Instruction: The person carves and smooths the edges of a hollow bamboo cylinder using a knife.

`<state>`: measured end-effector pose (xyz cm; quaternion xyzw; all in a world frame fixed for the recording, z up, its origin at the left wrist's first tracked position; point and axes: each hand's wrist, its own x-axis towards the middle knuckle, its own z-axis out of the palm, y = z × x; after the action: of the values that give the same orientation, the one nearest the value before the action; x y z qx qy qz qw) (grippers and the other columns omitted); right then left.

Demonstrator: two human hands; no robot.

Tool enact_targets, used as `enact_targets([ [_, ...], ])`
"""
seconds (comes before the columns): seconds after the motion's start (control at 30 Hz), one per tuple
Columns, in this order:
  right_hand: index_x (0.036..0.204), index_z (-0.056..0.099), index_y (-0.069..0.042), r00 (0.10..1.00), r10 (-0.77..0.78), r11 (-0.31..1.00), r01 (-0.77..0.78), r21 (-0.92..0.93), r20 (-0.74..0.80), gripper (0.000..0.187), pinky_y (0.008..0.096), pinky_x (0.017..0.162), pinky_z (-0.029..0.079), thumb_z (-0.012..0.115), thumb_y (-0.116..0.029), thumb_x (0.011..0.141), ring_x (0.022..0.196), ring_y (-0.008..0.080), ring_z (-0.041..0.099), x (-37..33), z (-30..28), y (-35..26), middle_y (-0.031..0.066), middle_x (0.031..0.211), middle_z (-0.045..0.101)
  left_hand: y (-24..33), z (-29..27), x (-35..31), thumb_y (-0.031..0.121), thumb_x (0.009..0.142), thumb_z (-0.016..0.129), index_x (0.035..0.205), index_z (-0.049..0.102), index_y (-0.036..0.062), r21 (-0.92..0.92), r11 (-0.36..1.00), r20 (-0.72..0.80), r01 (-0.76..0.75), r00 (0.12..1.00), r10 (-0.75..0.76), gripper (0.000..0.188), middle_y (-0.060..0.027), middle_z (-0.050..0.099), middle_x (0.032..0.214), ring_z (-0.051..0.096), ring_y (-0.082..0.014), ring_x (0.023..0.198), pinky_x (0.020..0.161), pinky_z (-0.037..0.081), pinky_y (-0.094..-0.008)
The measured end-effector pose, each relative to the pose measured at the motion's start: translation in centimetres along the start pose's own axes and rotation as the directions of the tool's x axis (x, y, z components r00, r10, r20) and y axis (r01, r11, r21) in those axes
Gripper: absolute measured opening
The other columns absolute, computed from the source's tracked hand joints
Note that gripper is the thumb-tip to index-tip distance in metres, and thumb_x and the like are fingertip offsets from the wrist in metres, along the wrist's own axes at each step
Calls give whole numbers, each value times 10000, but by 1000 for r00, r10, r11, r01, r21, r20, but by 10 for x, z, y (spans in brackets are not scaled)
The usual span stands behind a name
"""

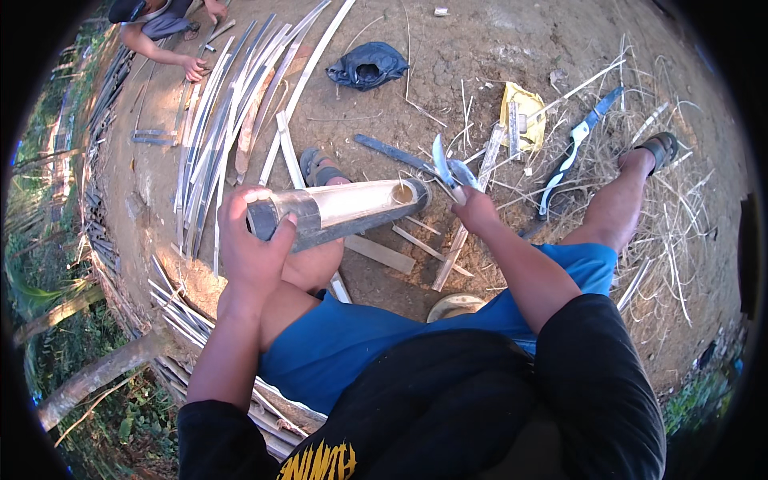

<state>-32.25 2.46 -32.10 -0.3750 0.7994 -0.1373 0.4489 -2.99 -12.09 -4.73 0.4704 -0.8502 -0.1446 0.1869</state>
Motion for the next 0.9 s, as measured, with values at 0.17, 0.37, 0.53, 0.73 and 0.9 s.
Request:
enact_targets([
  [0.17,1307,610,-149,970,-57,931,137,-340,235,452,473,949,541,659,-416,945,1108,361,677,-14,-14,-4,177,1157,713,-6,1,6,75,789,759,1125,601,24,-84,993,47,80,996,-76,376,-119,621,1141,601,-269,1117,1011,443,-365],
  [0.37,1355,573,-184,938,-94,879,235,-415,333,424,495,969,531,556,-432,1012,1131,350,674,-30,-52,-34,149,1189,711,-15,-4,6,66,791,752,1127,599,26,-108,994,59,26,998,-19,371,-125,619,1158,593,-268,1132,1026,435,-368],
  [0.53,1424,544,-209,895,-118,808,339,-482,431,444,476,1010,523,490,-431,1043,1205,324,643,-29,-53,-31,136,1272,681,-28,-2,3,44,781,750,1132,589,25,-144,990,57,0,998,8,387,-138,608,1194,584,-274,1153,1042,426,-374],
  [0.73,1473,518,-218,887,-101,805,339,-486,451,468,463,1050,505,460,-415,1053,1266,313,607,-31,-51,-38,131,1358,638,-29,-4,1,25,777,738,1134,573,27,-151,988,39,-14,999,20,394,-138,599,1191,581,-270,1152,1047,421,-370],
  [0.9,1466,530,-213,888,-104,815,335,-474,449,466,461,1057,499,454,-405,1048,1257,318,610,-27,-45,-41,139,1334,648,-37,-7,3,24,781,734,1122,564,31,-114,993,60,-34,997,41,381,-130,597,1174,580,-267,1145,1040,422,-366],
])
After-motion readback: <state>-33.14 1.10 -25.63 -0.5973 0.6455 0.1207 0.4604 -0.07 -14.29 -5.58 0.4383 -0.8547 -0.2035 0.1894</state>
